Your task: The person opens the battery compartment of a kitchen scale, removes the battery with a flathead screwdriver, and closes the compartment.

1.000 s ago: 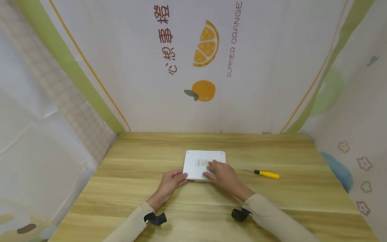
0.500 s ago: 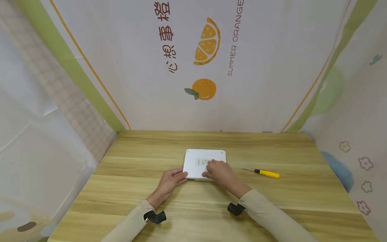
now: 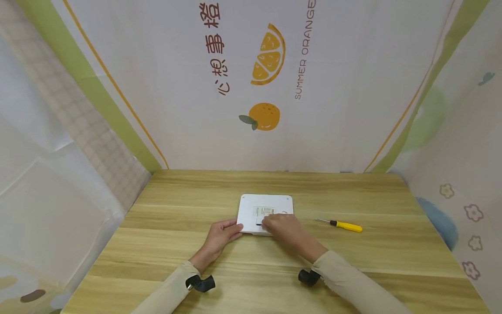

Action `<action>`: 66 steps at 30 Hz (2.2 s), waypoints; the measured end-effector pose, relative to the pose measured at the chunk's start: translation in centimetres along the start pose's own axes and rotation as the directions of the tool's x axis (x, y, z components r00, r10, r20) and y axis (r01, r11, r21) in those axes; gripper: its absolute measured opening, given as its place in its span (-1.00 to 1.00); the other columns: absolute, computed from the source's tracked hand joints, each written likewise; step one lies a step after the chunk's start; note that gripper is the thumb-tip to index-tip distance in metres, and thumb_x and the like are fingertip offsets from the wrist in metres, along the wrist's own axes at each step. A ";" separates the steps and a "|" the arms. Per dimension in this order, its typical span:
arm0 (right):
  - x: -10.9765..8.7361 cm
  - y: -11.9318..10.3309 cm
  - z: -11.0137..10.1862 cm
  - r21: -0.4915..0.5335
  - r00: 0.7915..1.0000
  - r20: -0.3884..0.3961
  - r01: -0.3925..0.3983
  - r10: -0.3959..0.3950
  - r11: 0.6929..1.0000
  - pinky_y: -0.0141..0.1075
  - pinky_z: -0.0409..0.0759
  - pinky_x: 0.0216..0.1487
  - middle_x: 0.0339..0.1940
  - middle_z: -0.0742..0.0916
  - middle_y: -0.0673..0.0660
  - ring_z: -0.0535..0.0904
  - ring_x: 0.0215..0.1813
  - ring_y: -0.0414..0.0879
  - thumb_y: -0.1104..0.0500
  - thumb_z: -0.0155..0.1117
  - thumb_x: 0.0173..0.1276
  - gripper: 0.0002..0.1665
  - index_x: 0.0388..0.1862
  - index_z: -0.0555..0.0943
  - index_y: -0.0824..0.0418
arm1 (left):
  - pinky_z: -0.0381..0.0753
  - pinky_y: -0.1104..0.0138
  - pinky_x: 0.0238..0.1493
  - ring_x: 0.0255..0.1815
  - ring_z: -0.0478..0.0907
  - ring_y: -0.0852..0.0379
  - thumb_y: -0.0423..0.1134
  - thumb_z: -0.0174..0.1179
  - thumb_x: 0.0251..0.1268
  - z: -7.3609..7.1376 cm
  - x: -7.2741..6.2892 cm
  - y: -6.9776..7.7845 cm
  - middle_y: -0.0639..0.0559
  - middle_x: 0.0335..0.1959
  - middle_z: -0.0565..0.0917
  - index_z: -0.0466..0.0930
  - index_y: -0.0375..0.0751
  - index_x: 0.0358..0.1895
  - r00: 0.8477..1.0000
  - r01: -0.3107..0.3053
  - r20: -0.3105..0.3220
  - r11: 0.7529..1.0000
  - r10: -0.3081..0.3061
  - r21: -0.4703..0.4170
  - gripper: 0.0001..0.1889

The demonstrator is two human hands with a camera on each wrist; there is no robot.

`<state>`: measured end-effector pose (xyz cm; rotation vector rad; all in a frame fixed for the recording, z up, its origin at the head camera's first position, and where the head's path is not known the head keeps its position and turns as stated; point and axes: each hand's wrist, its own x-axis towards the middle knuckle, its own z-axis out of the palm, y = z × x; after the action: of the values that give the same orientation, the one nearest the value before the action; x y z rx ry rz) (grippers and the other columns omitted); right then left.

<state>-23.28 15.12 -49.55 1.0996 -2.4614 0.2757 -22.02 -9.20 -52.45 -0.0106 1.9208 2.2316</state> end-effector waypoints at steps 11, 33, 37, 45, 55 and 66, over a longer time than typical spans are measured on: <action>0.1 2.8 -2.6 0.302 0.898 -0.027 -0.411 0.439 0.860 -0.20 0.81 -0.27 -0.26 0.84 0.11 0.77 -0.26 -0.04 0.18 0.38 0.44 -0.85 -0.18 0.79 0.24 | 0.78 0.33 0.04 0.02 0.72 -0.05 -0.47 0.22 0.43 0.0 -0.3 0.1 -0.54 0.09 0.63 0.43 -0.73 0.24 1.000 -0.003 0.007 1.000 0.003 0.008 -0.56; -7.2 16.3 -6.0 0.502 0.421 0.450 -0.849 0.788 0.168 -0.41 0.74 -0.43 -0.37 0.76 0.04 0.69 -0.39 -0.22 0.18 0.13 0.60 -0.51 0.19 0.53 0.63 | 0.78 0.34 0.03 -0.03 0.70 0.04 -0.50 0.21 0.42 0.0 0.3 0.0 -0.56 0.09 0.62 0.45 -0.75 0.21 1.000 -0.008 0.011 1.000 0.008 -0.008 -0.59; -7.6 16.9 -5.6 0.475 0.421 0.430 -0.858 0.799 0.196 -0.42 0.70 -0.50 -0.46 0.76 0.00 0.67 -0.45 -0.23 0.14 0.20 0.56 -0.52 0.09 0.60 0.61 | 0.78 0.34 0.04 -0.01 0.70 0.02 -0.49 0.21 0.42 0.1 0.3 -0.1 -0.56 0.11 0.61 0.45 -0.73 0.23 1.000 -0.008 -0.001 1.000 0.008 -0.005 -0.58; -7.9 17.5 -6.3 0.288 0.470 0.386 -0.879 0.794 0.380 -0.35 0.68 -0.45 -0.52 0.79 0.00 0.65 -0.50 -0.21 0.09 0.14 0.55 -0.55 -0.10 0.73 0.51 | 0.78 0.31 0.06 0.04 0.70 -0.03 -0.48 0.21 0.43 0.0 0.2 -0.3 -0.55 0.14 0.60 0.44 -0.72 0.24 1.000 -0.003 0.002 1.000 0.003 0.005 -0.57; -10.2 17.0 -8.3 0.169 0.730 0.273 -0.678 0.626 0.716 0.18 0.75 -0.13 -0.09 0.78 0.40 0.71 -0.11 0.30 0.06 0.17 0.59 -0.53 0.05 0.71 0.47 | 0.78 0.31 0.06 0.02 0.71 -0.02 -0.47 0.23 0.42 -0.2 0.1 -0.4 -0.54 0.13 0.61 0.46 -0.72 0.23 1.000 0.013 -0.009 1.000 -0.013 0.003 -0.57; -13.6 13.4 -7.7 0.106 0.806 0.294 -0.561 0.513 0.821 0.06 0.76 -0.20 -0.07 0.76 0.32 0.69 -0.14 0.13 -0.08 0.32 0.49 -0.44 0.08 0.71 0.41 | 0.78 0.33 0.05 -0.01 0.71 0.03 -0.48 0.23 0.42 -0.1 0.1 -0.4 -0.52 0.11 0.62 0.45 -0.73 0.23 1.000 0.010 0.008 1.000 -0.010 -0.001 -0.57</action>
<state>-22.84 35.68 -49.04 0.4819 -2.9998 0.5814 -22.02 -9.19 -52.88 -0.0116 1.9114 2.2233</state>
